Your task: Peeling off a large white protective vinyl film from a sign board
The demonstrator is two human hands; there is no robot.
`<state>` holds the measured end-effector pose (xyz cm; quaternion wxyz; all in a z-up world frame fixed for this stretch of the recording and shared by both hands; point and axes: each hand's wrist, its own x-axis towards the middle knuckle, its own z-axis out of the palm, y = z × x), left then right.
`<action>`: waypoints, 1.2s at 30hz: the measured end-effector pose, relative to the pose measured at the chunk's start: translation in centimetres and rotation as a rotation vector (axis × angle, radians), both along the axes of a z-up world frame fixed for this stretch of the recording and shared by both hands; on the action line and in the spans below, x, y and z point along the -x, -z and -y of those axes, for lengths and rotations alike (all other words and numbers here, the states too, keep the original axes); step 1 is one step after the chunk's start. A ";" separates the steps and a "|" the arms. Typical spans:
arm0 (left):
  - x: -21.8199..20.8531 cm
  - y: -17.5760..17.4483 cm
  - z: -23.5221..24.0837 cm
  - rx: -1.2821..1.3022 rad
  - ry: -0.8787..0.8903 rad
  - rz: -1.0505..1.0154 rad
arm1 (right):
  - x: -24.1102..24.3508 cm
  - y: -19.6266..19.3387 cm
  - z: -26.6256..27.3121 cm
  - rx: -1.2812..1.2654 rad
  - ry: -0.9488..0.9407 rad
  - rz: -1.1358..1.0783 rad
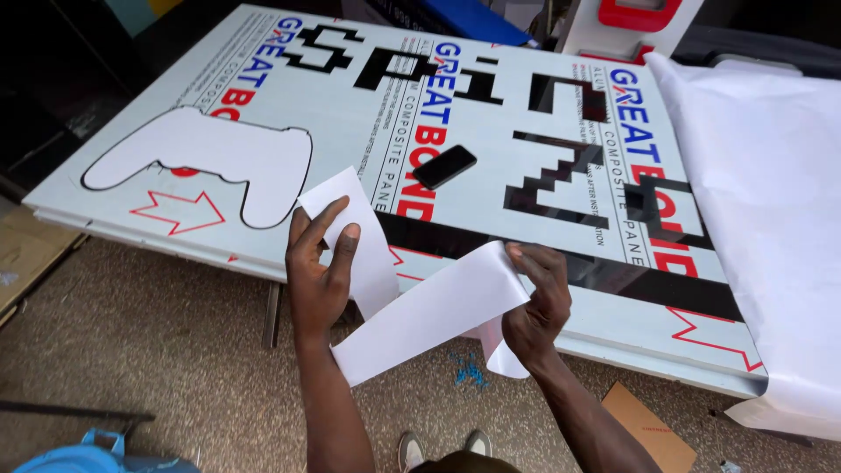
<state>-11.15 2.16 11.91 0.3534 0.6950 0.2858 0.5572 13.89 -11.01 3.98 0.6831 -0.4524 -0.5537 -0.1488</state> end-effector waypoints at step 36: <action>-13.9 0.2 -9.9 0.067 0.643 0.086 | -2.4 -4.9 -8.6 0.187 -0.217 -0.148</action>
